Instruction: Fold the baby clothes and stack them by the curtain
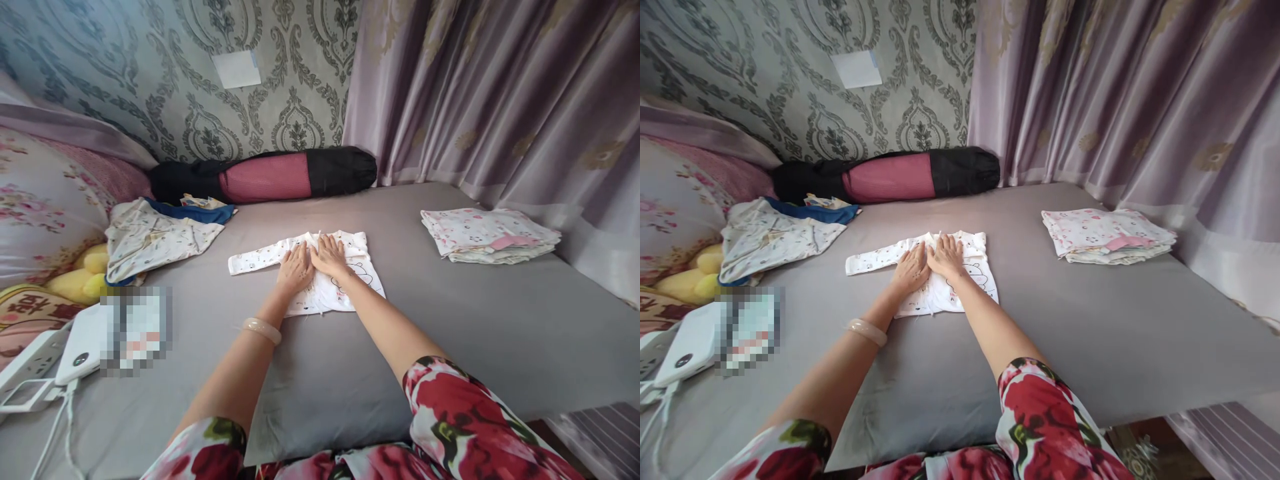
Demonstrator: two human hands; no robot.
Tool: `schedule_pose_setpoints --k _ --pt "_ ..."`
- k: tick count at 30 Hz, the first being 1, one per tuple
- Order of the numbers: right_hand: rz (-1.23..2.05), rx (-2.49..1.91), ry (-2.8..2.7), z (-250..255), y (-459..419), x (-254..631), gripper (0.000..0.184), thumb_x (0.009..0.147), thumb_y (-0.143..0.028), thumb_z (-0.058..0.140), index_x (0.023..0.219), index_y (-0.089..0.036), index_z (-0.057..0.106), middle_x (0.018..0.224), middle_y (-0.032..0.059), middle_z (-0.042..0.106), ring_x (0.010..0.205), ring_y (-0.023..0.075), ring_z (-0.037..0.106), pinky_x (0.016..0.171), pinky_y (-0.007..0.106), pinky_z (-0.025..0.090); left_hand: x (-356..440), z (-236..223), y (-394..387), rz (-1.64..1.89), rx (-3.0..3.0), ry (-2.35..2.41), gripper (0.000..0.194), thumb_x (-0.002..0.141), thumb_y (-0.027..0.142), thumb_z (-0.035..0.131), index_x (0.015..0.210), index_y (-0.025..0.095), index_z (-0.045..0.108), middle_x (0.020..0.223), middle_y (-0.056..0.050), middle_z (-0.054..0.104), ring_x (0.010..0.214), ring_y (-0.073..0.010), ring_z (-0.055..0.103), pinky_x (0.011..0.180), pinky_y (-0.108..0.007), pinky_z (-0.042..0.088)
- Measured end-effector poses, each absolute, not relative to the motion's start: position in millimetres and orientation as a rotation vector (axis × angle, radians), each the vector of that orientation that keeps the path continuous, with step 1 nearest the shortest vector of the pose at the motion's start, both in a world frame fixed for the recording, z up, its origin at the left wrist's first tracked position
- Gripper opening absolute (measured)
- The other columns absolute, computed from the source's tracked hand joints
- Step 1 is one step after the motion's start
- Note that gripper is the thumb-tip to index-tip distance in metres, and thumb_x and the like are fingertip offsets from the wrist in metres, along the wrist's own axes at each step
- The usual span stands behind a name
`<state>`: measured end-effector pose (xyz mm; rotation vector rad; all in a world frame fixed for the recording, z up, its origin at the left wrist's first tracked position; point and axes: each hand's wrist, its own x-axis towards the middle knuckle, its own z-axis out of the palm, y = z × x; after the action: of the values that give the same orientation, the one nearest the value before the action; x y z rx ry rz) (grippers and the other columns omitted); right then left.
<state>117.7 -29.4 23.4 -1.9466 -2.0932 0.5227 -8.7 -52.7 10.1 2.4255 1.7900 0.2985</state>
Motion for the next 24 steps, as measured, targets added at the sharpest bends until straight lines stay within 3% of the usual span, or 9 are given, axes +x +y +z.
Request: schedule_pose_setpoints --k 3,7,14,18,21,24 --pt "0.646 -1.909 -2.166 32.9 -31.7 125.2 0.071 0.098 -0.048 0.005 0.154 -0.007 0.019 0.162 0.0093 0.012 0.149 0.0229 0.003 0.119 0.047 -0.002 -7.7 12.1 -54.7 0.298 2.432 1.798 0.062 0.096 0.034 0.028 0.151 0.006 0.023 0.156 -0.015 0.032 0.145 -0.0225 0.028 0.120 -0.040 0.019" --pt "0.503 -1.816 -2.313 35.8 -38.0 133.5 0.067 0.098 -0.043 0.007 0.155 -0.010 0.015 0.163 0.0055 0.007 0.149 0.0216 -0.002 0.118 0.049 -0.006 -6.2 11.8 -57.4 0.327 2.483 1.793 0.058 0.097 0.032 0.027 0.152 0.012 0.026 0.156 -0.011 0.033 0.146 -0.0233 0.024 0.120 -0.043 0.018" --pt "0.405 -1.766 -2.454 19.9 -40.9 133.8 0.064 0.096 -0.033 0.012 0.155 -0.007 0.017 0.162 0.0057 0.012 0.149 0.0179 0.005 0.120 0.043 0.000 -6.3 12.5 -61.6 0.368 2.595 1.683 0.057 0.096 0.026 0.025 0.153 0.016 0.024 0.157 -0.008 0.031 0.148 -0.0247 0.018 0.120 -0.048 0.014" --pt "0.516 -1.747 -2.411 25.9 -37.5 135.8 0.063 0.096 -0.030 0.015 0.155 -0.007 0.017 0.162 0.0062 0.013 0.149 0.0177 0.005 0.120 0.042 -0.001 -8.6 13.4 -60.5 0.344 2.630 1.600 0.059 0.096 0.024 0.025 0.154 0.016 0.021 0.158 -0.006 0.029 0.148 -0.0245 0.016 0.120 -0.047 0.013" --pt "0.681 -1.703 -2.349 34.0 -34.2 142.2 0.063 0.097 -0.030 0.013 0.155 -0.006 0.016 0.162 0.0074 0.015 0.149 0.0155 0.009 0.120 0.037 0.005 -9.7 12.9 -58.6 0.324 2.629 1.546 0.057 0.098 0.027 0.021 0.154 0.018 0.020 0.159 -0.005 0.028 0.148 -0.0230 0.018 0.120 -0.046 0.015" --pt "0.588 -1.743 -2.264 35.4 -33.3 150.4 0.061 0.097 -0.029 0.016 0.154 -0.006 0.019 0.162 0.0091 0.016 0.149 0.0166 0.011 0.120 0.034 0.009 -10.2 12.2 -57.5 0.310 2.639 1.516 0.054 0.100 0.036 0.020 0.153 0.023 0.024 0.159 -0.002 0.029 0.148 -0.0223 0.019 0.120 -0.045 0.016"
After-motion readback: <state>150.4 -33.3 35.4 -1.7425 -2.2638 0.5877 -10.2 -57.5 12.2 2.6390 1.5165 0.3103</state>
